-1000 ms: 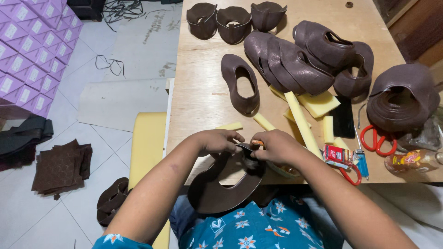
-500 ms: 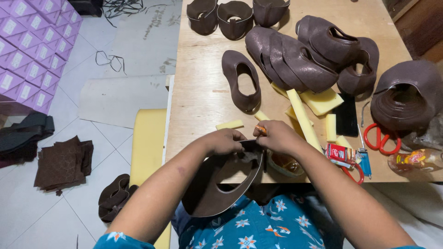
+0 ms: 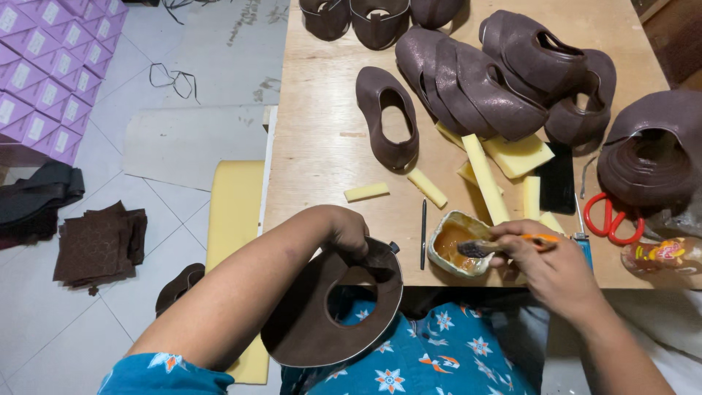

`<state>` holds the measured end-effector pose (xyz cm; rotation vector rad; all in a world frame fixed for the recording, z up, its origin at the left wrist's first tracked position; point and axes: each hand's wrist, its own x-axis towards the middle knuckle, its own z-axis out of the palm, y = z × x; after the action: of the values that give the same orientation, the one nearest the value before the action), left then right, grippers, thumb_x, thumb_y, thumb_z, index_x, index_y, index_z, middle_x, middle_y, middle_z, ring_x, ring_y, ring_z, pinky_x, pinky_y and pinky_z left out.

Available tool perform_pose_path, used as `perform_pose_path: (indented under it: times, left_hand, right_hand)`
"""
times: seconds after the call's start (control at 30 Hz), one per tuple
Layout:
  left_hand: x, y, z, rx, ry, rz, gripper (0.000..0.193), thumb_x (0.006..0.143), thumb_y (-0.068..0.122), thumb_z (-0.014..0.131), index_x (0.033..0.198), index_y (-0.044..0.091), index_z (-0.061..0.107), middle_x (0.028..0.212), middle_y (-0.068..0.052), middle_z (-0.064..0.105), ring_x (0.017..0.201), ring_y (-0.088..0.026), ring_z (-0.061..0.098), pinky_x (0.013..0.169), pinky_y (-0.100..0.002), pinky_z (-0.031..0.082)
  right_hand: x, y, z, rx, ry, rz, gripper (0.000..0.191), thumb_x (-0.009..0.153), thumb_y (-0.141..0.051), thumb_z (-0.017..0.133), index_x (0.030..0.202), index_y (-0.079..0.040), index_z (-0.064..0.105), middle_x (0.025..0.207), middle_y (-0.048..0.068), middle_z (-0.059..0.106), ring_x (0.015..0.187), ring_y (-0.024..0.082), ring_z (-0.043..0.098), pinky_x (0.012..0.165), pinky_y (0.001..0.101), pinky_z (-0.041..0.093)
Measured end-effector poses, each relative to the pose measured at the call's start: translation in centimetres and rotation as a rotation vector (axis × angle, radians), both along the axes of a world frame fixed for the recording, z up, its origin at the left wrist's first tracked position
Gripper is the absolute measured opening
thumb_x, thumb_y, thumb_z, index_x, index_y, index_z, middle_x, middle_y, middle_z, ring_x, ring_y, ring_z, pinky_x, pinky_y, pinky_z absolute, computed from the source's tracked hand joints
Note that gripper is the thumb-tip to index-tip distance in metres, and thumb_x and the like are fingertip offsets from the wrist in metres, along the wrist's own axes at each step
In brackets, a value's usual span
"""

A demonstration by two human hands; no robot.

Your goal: The person repeatedly applies a brown adhesive to the inner edges of brown shoe uppers using a small brush. They dip the brush into a container of glue and carefully coat the interior seams of each upper, then place the treated piece on the table before picking up the next one.

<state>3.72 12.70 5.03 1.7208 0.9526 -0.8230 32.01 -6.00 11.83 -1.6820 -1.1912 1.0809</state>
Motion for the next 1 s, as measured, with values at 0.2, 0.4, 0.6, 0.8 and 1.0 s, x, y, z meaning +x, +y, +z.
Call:
perform_pose_path:
  times: [0.2,0.4,0.6,0.8,1.0]
  left_hand:
    - [1.3,0.6,2.0,0.180,0.184,-0.179,0.038,0.084,0.026,0.071,0.109,0.000,0.078,0.105,-0.017,0.078,0.088,-0.029,0.075,0.077,-0.040,0.059]
    - [2.0,1.8,2.6,0.270,0.261,-0.321,0.032,0.086,0.021,0.067,0.109,0.004,0.081,0.108,-0.016,0.078,0.093,-0.028,0.075,0.084,-0.039,0.058]
    - [1.6,1.6,2.1,0.295,0.260,-0.242,0.033,0.084,0.025,0.071,0.108,0.004,0.080,0.108,-0.016,0.078,0.095,-0.028,0.075,0.085,-0.038,0.058]
    - [1.6,2.2,0.4,0.311,0.231,-0.247,0.029,0.085,0.025,0.071,0.103,0.004,0.081,0.104,-0.017,0.077,0.092,-0.029,0.074,0.082,-0.039,0.058]
    - [1.8,3.0,-3.5,0.355,0.102,-0.507,0.029,0.079,0.030,0.081,0.095,0.006,0.082,0.093,-0.015,0.077,0.081,-0.024,0.071,0.077,-0.033,0.055]
  right_hand:
    - [1.6,-2.8,0.5,0.072,-0.225,0.054,0.022,0.085,-0.015,0.073,0.104,-0.003,0.071,0.093,0.012,0.074,0.087,0.014,0.068,0.078,0.0296,0.054]
    - [-1.0,-1.6,1.6,0.050,-0.490,0.010,0.021,0.084,-0.022,0.079,0.098,-0.006,0.075,0.084,0.005,0.076,0.073,0.011,0.070,0.066,0.0292,0.055]
    - [-3.9,0.7,2.0,0.199,-0.227,0.194,0.016,0.086,-0.017,0.077,0.096,-0.006,0.071,0.096,0.009,0.071,0.089,0.019,0.069,0.081,0.0311,0.054]
    - [-8.9,5.3,-2.7,0.338,-0.260,0.506,0.021,0.080,-0.007,0.075,0.100,-0.005,0.068,0.099,0.006,0.073,0.092,0.020,0.074,0.083,0.0315,0.057]
    - [-9.9,8.0,-6.3,0.388,-0.369,0.583,0.025,0.077,-0.004,0.078,0.099,-0.006,0.066,0.099,0.009,0.071,0.092,0.027,0.073,0.079,0.0339,0.058]
